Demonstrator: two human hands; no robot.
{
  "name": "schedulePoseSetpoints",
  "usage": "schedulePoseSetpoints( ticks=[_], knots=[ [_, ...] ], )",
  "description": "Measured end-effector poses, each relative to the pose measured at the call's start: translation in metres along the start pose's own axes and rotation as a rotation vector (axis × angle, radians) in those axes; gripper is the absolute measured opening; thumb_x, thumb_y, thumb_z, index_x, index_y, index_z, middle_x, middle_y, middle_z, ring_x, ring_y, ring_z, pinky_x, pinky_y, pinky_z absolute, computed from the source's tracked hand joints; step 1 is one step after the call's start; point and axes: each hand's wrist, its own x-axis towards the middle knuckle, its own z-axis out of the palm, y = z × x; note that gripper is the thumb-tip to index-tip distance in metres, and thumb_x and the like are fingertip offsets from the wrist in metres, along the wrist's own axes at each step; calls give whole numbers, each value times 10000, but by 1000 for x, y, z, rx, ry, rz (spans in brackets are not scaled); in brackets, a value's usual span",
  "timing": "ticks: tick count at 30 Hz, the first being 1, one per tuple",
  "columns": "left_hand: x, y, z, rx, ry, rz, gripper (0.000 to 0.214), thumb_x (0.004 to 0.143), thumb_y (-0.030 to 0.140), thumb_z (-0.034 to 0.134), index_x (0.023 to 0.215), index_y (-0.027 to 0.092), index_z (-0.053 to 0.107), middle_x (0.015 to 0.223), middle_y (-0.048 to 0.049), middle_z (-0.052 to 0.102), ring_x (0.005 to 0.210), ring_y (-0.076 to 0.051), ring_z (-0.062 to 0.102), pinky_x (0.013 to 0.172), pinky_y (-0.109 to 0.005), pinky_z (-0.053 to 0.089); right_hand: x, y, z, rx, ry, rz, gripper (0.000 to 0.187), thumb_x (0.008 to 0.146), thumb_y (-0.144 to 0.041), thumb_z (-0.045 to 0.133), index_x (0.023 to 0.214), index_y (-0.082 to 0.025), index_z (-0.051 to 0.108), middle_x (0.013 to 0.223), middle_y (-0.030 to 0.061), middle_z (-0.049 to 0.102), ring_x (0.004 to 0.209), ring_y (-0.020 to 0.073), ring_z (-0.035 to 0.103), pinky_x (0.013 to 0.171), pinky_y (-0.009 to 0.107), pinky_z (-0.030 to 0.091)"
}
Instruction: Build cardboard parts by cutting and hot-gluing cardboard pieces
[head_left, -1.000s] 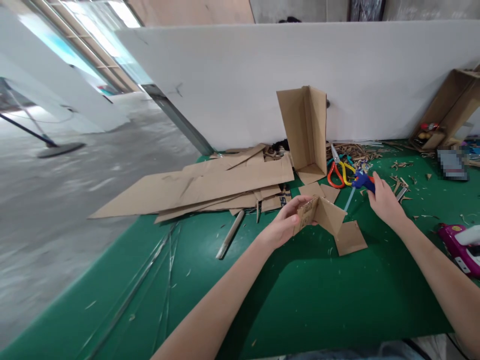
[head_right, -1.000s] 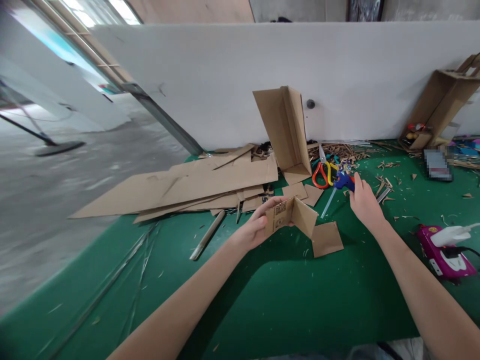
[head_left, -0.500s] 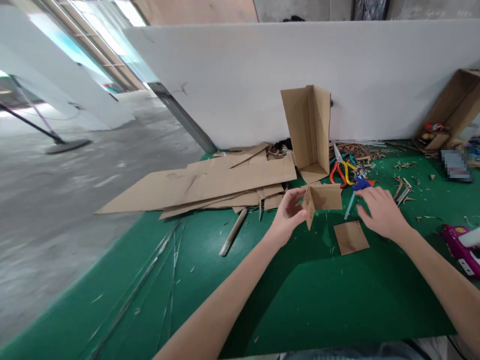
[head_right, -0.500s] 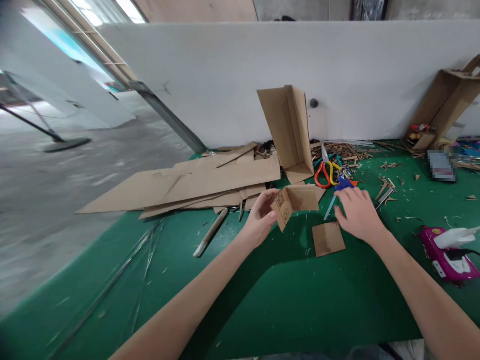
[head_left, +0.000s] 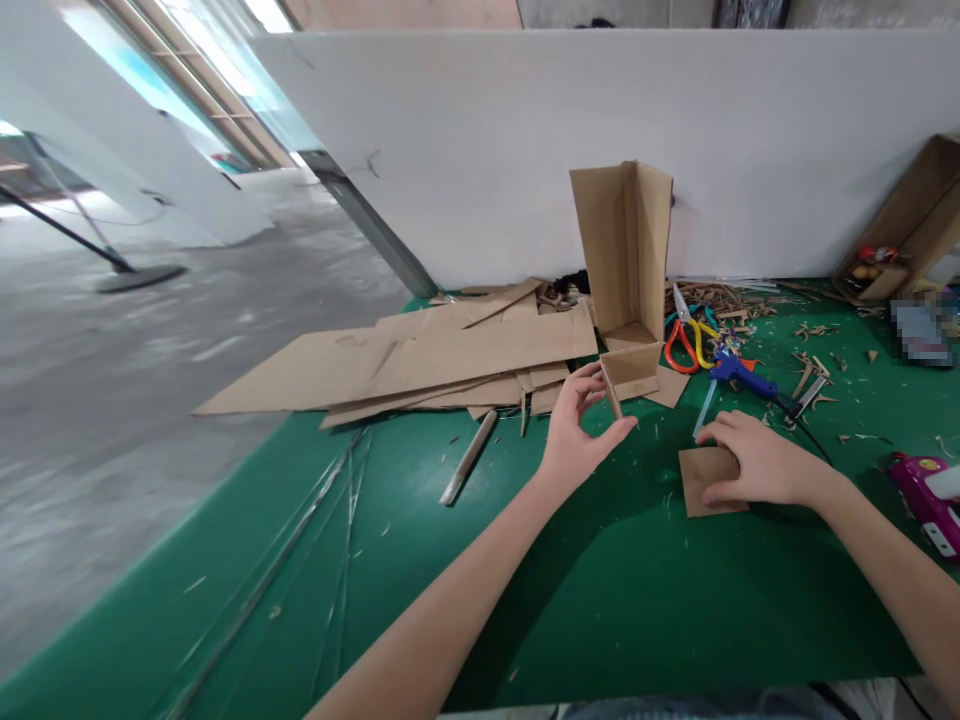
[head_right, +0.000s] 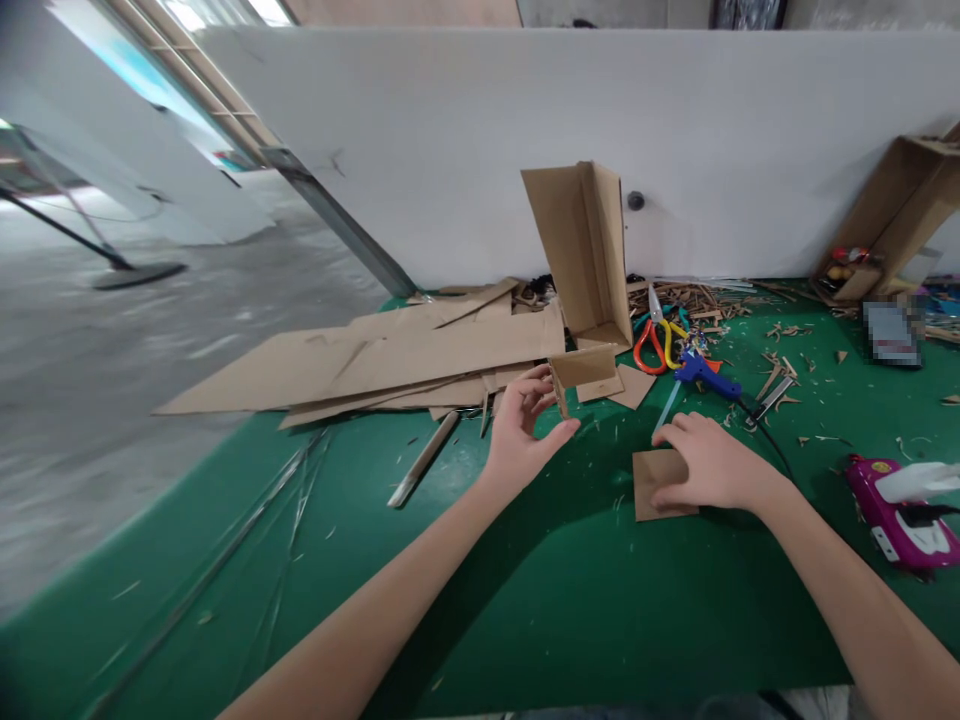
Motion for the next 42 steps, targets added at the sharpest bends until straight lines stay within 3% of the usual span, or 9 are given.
schedulePoseSetpoints(
  ticks=[4, 8, 13, 19, 24, 29, 33, 36, 42],
  knots=[
    [-2, 0, -1, 99, -49, 55, 481, 762, 344, 789, 1147, 272, 509, 1438, -124, 453, 1374, -333, 419, 1064, -462, 403, 5, 3, 8, 432, 106, -31, 317, 843, -290, 640, 1153, -246, 595, 1046, 62, 568, 936, 216, 581, 815, 362, 505],
    [-2, -1, -2, 108, -47, 86, 579, 742, 341, 810, 1232, 274, 508, 1446, -123, 471, 1366, -343, 435, 1083, -469, 395, 16, 8, 18, 849, 398, -12, 383, 814, -283, 690, 1171, -255, 553, 1041, 48, 562, 977, 194, 590, 876, 353, 518],
    [-2, 0, -3, 204, -38, 100, 691, 720, 391, 830, 1311, 266, 496, 1433, -134, 509, 1327, -355, 490, 1082, -486, 415, 25, 15, 21, 945, 650, 64, 489, 725, -367, 796, 1128, -254, 545, 1193, 83, 573, 1035, 213, 604, 921, 385, 538],
    [-1, -3, -4, 379, -84, 163, 740, 793, 564, 720, 1394, 275, 401, 1444, -138, 507, 1340, -339, 500, 1038, -492, 488, 29, 26, 35, 846, 538, 106, 401, 742, -380, 764, 1080, -242, 599, 1067, 80, 634, 1046, 246, 628, 880, 402, 568],
    [-1, -7, -4, 383, -91, 180, 733, 816, 574, 694, 1408, 282, 376, 1436, -138, 510, 1327, -326, 518, 1017, -476, 515, 31, 26, 42, 769, 378, 85, 307, 785, -332, 701, 1070, -239, 633, 1044, 70, 659, 1013, 225, 651, 902, 408, 558],
    [-1, -10, -3, 357, -73, 189, 751, 803, 579, 707, 1407, 284, 371, 1440, -135, 500, 1336, -323, 506, 1040, -485, 498, 32, 26, 38, 877, 529, 55, 421, 738, -338, 761, 1118, -242, 608, 1106, 82, 652, 976, 216, 660, 861, 388, 575],
    [-2, -9, -3, 360, -73, 171, 751, 805, 567, 710, 1409, 281, 370, 1443, -136, 495, 1341, -327, 501, 1048, -490, 491, 30, 29, 31, 819, 632, 20, 300, 721, -382, 788, 951, -228, 672, 1254, 109, 604, 1144, 266, 611, 919, 410, 553],
    [-2, -8, -3, 369, -73, 171, 757, 804, 557, 717, 1417, 283, 366, 1449, -136, 492, 1346, -331, 496, 1046, -493, 493, 28, 27, 27, 752, 529, 11, 210, 731, -358, 764, 861, -207, 696, 1237, 119, 613, 1138, 277, 618, 901, 403, 556],
    [-2, -5, -4, 413, -101, 184, 793, 774, 552, 751, 1420, 283, 379, 1442, -133, 518, 1321, -338, 524, 1043, -497, 499, 24, 16, 23, 714, 287, 68, 185, 766, -336, 725, 884, -194, 714, 879, 54, 718, 833, 241, 687, 776, 390, 573]
  ],
)
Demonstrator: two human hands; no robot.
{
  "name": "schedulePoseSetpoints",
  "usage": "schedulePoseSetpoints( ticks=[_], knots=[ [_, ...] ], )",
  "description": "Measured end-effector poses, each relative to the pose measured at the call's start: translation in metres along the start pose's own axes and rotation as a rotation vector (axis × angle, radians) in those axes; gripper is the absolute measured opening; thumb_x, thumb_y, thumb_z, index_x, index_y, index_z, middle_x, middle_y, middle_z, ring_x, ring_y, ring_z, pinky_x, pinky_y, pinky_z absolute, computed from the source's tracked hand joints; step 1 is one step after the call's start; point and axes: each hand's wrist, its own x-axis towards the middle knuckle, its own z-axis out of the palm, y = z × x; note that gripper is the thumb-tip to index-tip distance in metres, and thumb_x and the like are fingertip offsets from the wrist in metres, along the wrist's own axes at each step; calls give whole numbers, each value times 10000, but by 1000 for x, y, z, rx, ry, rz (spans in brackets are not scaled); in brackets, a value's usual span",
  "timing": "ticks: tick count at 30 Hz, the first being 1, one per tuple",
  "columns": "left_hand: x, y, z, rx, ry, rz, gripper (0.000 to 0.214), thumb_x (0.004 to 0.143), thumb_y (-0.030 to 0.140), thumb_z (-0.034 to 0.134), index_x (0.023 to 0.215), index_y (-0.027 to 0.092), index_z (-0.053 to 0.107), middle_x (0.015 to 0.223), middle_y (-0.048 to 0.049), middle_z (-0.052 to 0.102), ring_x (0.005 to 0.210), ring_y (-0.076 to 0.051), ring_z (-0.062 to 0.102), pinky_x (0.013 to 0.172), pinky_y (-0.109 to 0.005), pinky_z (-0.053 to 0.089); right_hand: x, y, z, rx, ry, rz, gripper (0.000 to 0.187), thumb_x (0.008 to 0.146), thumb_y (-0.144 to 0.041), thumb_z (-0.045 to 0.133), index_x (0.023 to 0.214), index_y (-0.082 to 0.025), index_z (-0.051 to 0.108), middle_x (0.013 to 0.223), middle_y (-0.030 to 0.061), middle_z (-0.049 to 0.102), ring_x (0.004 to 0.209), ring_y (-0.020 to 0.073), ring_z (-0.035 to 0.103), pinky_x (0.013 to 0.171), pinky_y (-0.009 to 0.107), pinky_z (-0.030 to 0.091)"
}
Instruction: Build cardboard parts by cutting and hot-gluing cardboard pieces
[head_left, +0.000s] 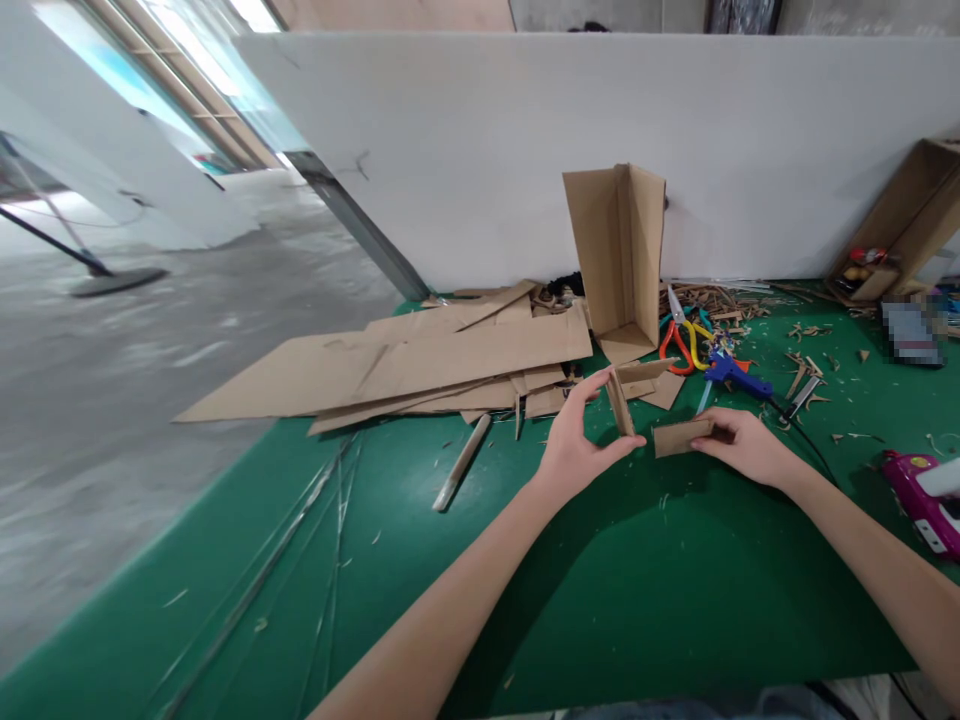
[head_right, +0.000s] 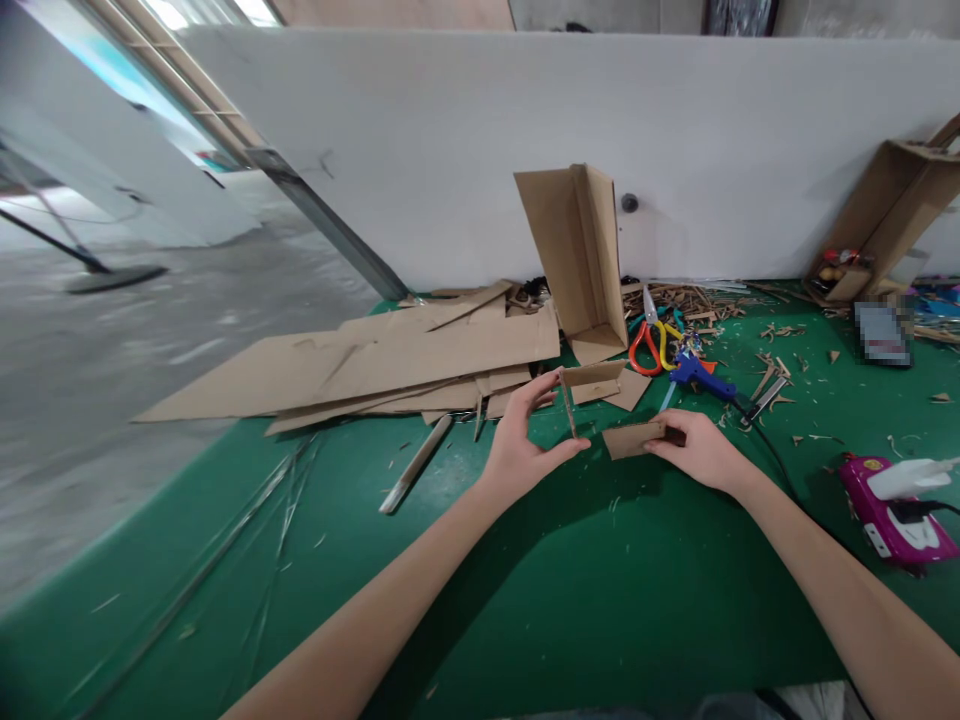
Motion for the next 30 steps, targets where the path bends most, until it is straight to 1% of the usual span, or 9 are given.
schedulePoseSetpoints(
  ticks=[2, 5, 7, 9, 12, 19, 23, 27, 30],
  knots=[
    [0, 1, 0, 5, -12, 9, 804, 768, 526, 769, 1427, 285, 377, 1450, -128, 518, 1336, -335, 513, 1055, -494, 493, 0, -2, 0, 103, 35, 38, 231, 748, -376, 756, 890, -195, 731, 889, 54, 741, 872, 254, 690, 819, 406, 565],
    [0, 2, 0, 9, -31, 50, 800, 763, 469, 792, 1425, 287, 381, 1463, -124, 512, 1355, -333, 495, 1081, -505, 473, -1, -4, 3, 353, 108, 74, 359, 708, -430, 816, 983, -208, 756, 993, 64, 759, 956, 263, 691, 892, 420, 542],
    [0, 3, 0, 14, -60, 85, 784, 767, 434, 794, 1420, 283, 387, 1460, -128, 515, 1360, -336, 489, 1100, -520, 453, -2, -7, 7, 494, 97, 101, 407, 683, -455, 845, 1003, -215, 769, 1033, 73, 760, 979, 263, 692, 912, 419, 533],
    [0, 4, 1, 22, -117, 108, 764, 780, 394, 782, 1425, 281, 389, 1460, -132, 515, 1363, -337, 487, 1110, -530, 441, -3, -10, 13, 563, 51, 123, 420, 658, -463, 868, 986, -216, 781, 1042, 81, 760, 989, 269, 694, 920, 423, 528],
    [-1, 5, 1, 34, -190, 107, 759, 787, 316, 757, 1444, 287, 379, 1471, -127, 507, 1364, -333, 488, 1115, -536, 437, -4, -9, 19, 562, 2, 124, 405, 669, -452, 870, 989, -218, 787, 1063, 84, 757, 998, 270, 692, 941, 430, 516],
    [-3, 9, 0, 23, -234, 66, 796, 773, 242, 737, 1465, 288, 348, 1488, -117, 493, 1374, -322, 479, 1120, -537, 433, -2, -2, 17, 477, 2, 119, 400, 699, -459, 843, 1006, -208, 783, 1097, 87, 750, 1021, 274, 678, 976, 450, 497],
    [-2, 12, 0, 10, -251, 66, 807, 769, 277, 765, 1463, 293, 352, 1490, -111, 495, 1376, -325, 476, 1125, -544, 427, -1, -4, 16, 444, 20, 103, 398, 694, -479, 840, 980, -209, 787, 1063, 82, 758, 1010, 276, 683, 960, 444, 508],
    [-1, 13, 0, 9, -274, 55, 854, 748, 356, 807, 1466, 297, 348, 1492, -114, 494, 1376, -338, 475, 1123, -550, 429, 0, -4, 14, 430, 18, 104, 428, 704, -490, 828, 1020, -205, 780, 1091, 84, 753, 1051, 289, 673, 989, 462, 496],
    [-1, 13, 1, 3, -280, 44, 842, 756, 358, 801, 1464, 294, 351, 1493, -114, 492, 1379, -337, 471, 1126, -546, 428, 0, -2, 14, 437, 10, 101, 418, 710, -482, 826, 1017, -202, 780, 1105, 84, 749, 1057, 286, 670, 997, 459, 491]
  ],
)
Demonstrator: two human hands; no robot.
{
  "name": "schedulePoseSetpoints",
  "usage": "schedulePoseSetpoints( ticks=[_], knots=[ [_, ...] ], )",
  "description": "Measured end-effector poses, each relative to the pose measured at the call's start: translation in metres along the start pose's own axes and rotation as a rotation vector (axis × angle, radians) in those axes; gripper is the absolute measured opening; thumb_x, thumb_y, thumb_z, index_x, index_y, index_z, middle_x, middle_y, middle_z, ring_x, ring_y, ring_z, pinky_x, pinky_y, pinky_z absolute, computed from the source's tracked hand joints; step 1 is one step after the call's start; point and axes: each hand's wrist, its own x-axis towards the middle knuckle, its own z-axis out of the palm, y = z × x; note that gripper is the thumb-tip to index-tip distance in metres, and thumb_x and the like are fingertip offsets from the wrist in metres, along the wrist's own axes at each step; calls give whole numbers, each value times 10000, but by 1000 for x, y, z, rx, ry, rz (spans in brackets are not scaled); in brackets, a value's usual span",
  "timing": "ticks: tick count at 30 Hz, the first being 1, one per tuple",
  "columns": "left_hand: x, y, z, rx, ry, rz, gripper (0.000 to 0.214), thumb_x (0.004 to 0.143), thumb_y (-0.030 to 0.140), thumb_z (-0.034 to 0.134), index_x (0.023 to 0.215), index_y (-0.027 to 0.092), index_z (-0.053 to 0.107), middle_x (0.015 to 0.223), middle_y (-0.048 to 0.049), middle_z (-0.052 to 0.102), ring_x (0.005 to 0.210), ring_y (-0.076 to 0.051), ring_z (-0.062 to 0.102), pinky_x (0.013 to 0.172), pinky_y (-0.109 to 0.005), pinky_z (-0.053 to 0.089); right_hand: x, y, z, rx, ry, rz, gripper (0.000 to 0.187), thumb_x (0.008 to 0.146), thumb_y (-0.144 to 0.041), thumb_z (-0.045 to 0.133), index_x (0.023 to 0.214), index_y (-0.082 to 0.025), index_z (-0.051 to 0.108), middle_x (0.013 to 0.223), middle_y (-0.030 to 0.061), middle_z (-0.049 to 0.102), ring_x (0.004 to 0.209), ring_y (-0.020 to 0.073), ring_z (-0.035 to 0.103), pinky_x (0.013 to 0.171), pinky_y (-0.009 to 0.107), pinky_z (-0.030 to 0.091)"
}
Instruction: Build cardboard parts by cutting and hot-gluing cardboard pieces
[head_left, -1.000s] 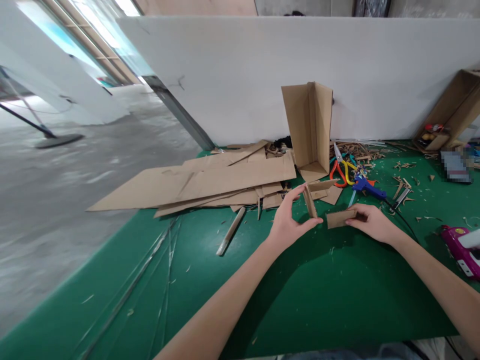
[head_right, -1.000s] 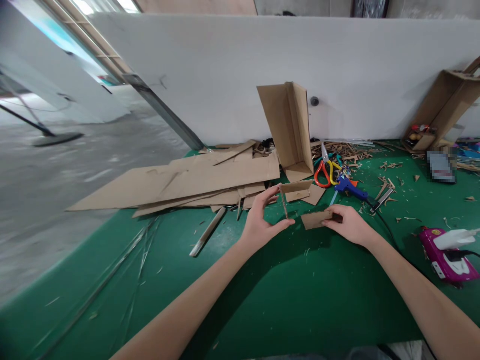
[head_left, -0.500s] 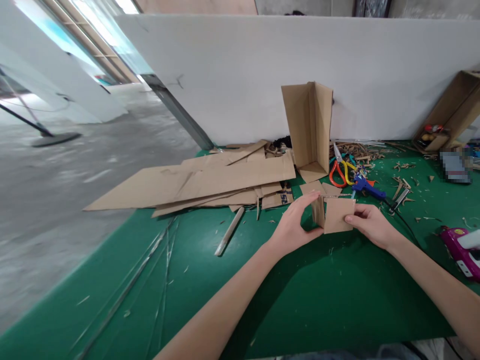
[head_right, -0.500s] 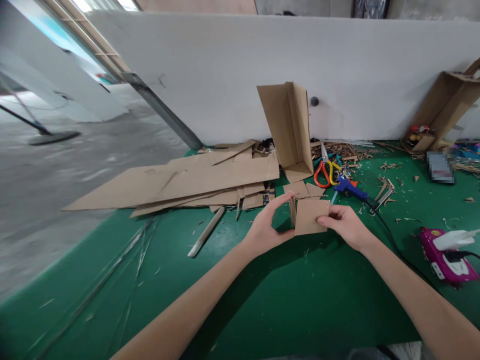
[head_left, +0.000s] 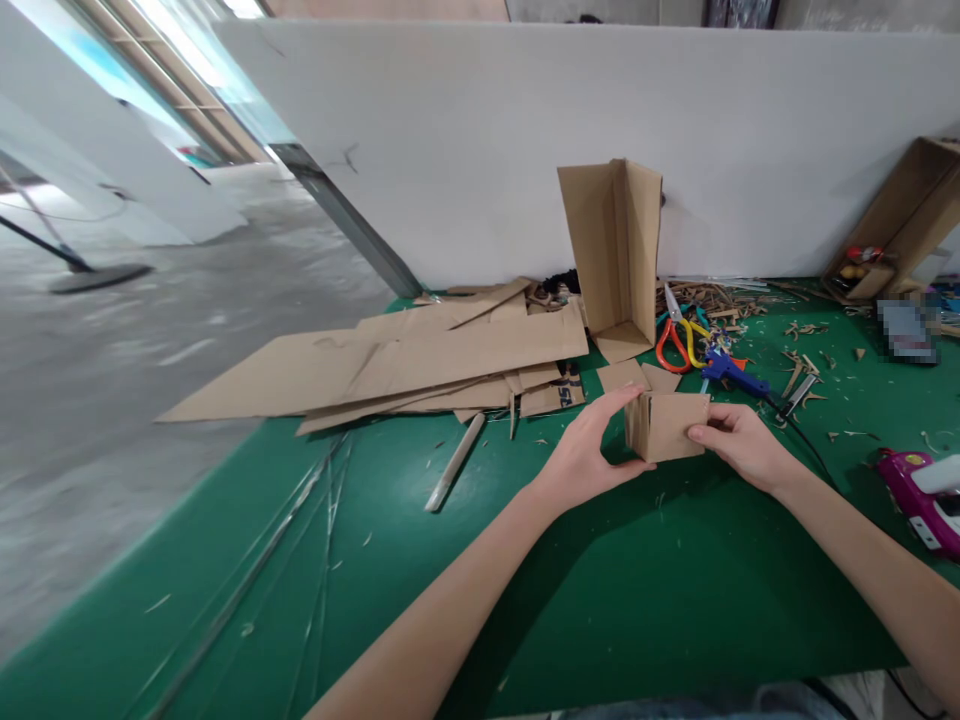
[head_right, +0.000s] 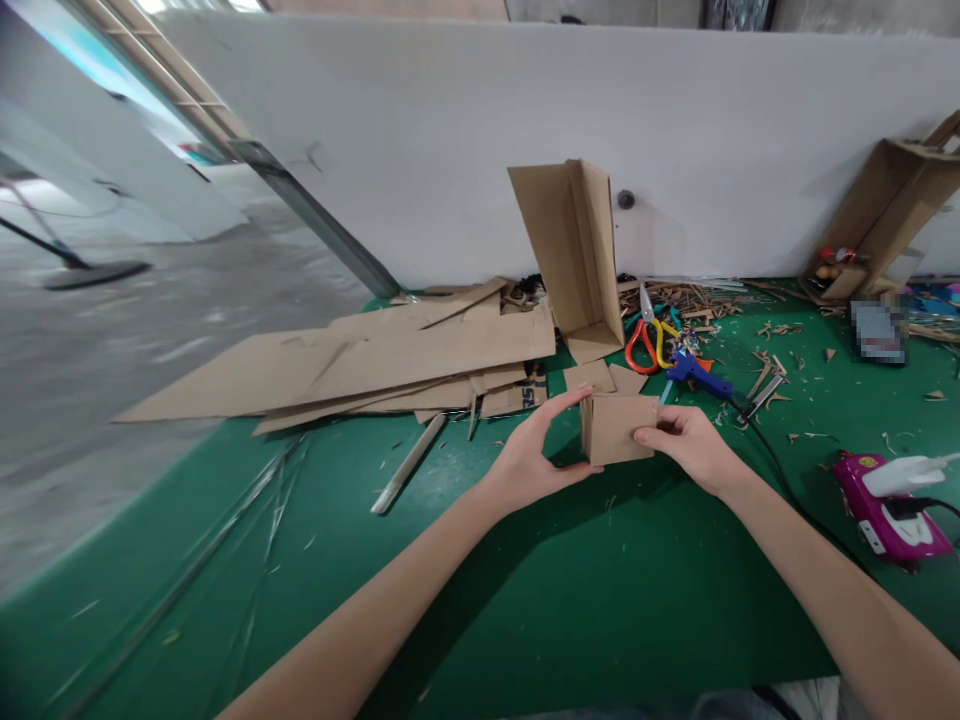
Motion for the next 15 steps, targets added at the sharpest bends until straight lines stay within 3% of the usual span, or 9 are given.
schedulePoseSetpoints(
  ticks=[15],
  knots=[
    [0, 2, -1, -17, -11, 15, 829, 769, 336, 783, 1472, 299, 345, 1502, -110, 484, 1384, -333, 466, 1134, -540, 420, 1, 1, 1, -5, 5, 34, 398, 692, -482, 829, 968, -199, 782, 1046, 81, 757, 984, 259, 685, 934, 411, 516]
  ],
)
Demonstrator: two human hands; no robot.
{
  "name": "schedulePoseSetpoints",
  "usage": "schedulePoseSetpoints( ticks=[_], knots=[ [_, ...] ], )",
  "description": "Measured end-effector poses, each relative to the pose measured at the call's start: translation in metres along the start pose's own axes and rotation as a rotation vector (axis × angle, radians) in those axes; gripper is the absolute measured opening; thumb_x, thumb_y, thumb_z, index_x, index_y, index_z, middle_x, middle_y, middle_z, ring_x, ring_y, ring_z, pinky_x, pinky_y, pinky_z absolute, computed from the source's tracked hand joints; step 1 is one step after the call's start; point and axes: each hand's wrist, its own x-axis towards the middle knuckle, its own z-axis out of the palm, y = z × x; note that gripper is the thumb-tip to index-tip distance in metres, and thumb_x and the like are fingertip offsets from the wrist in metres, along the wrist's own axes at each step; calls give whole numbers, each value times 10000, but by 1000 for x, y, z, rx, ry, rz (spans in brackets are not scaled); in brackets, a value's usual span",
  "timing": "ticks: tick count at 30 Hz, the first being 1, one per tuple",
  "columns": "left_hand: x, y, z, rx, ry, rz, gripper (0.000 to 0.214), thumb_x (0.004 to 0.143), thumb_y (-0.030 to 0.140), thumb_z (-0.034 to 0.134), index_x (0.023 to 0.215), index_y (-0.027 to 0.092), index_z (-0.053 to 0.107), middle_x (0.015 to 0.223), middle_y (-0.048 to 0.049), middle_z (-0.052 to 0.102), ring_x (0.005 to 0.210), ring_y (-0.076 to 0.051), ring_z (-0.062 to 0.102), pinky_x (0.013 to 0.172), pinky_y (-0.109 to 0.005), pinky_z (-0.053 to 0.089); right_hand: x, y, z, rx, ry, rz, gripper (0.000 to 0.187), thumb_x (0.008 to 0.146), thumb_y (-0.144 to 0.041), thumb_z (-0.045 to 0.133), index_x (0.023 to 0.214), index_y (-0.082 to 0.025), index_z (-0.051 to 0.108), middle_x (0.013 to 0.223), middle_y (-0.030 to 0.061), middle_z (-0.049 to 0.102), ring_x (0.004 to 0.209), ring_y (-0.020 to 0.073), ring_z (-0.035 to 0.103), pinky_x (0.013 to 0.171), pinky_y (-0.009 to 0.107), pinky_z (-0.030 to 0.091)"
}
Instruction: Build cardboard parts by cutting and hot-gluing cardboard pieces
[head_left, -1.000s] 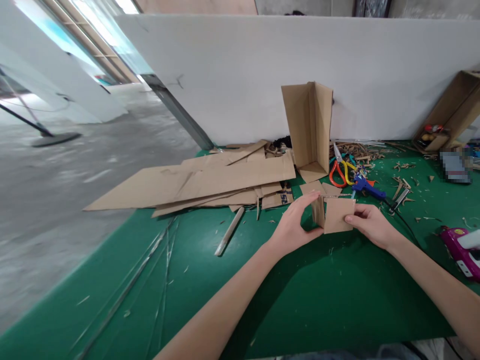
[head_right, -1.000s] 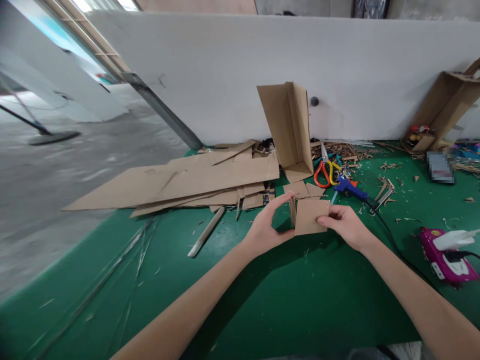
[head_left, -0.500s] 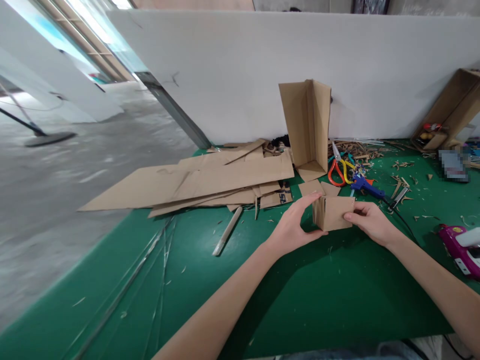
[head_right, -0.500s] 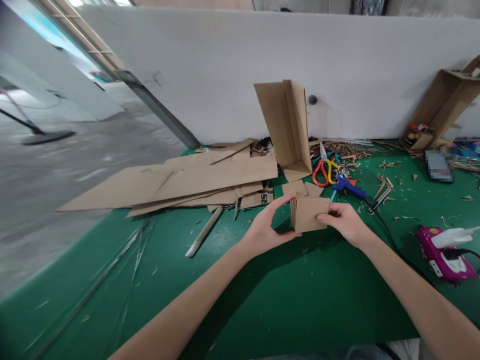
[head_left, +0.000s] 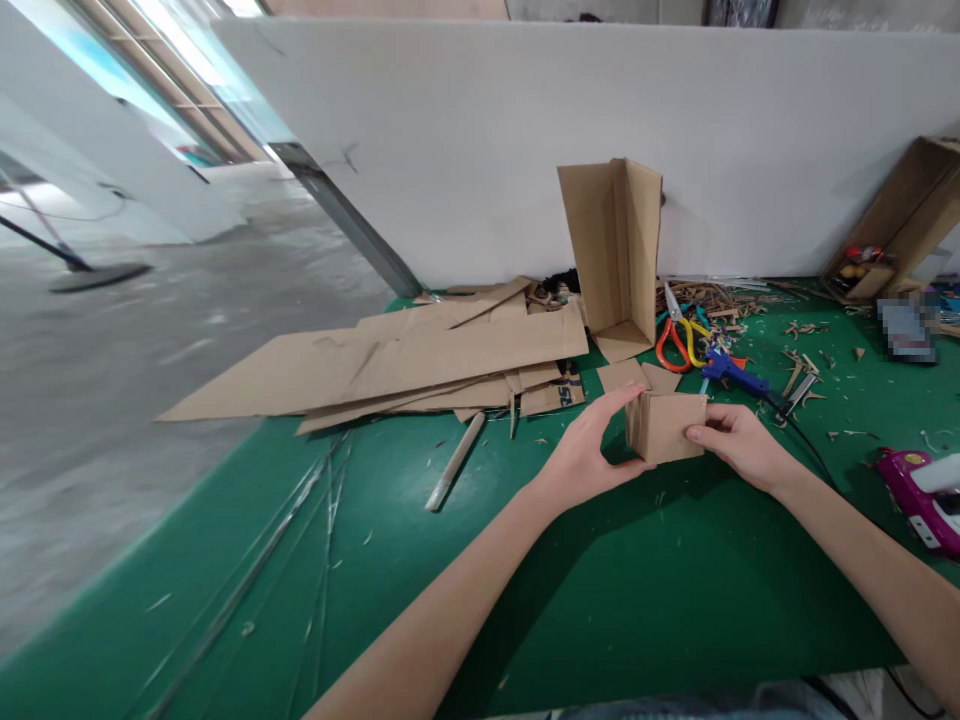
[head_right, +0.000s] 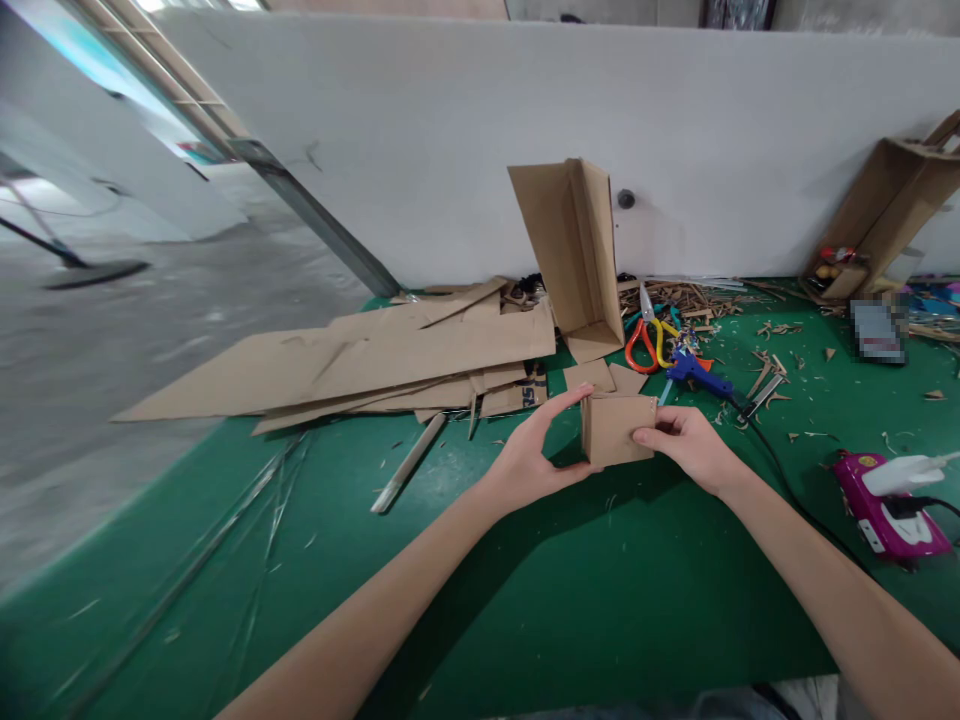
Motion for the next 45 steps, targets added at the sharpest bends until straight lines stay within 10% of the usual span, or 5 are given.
schedulePoseSetpoints(
  ticks=[20, 29, 45],
  knots=[
    [-1, -5, 3, 32, 34, 41, 829, 788, 409, 769, 1482, 299, 329, 1481, -134, 491, 1369, -344, 479, 1115, -534, 442, 2, -10, -2, 163, 244, -73, 376, 791, -537, 675, 973, -259, 501, 822, 2, 657, 656, 171, 637, 650, 336, 544],
    [-1, -4, 4, 43, -7, 216, 790, 848, 371, 729, 1496, 400, 278, 1483, -132, 425, 1383, -344, 451, 1061, -533, 493, 2, 0, -6, -383, 267, -275, 184, 839, -340, 607, 1000, -260, 566, 857, 32, 688, 754, 201, 675, 662, 341, 561],
    [-4, -3, 2, 135, -112, 278, 564, 916, 245, 637, 1415, 368, 404, 1553, -114, 324, 1426, -334, 394, 1073, -520, 505, -3, -8, -9, -536, 326, -390, 144, 889, -286, 537, 951, -224, 651, 868, 56, 737, 742, 201, 695, 645, 317, 565]
  ],
)
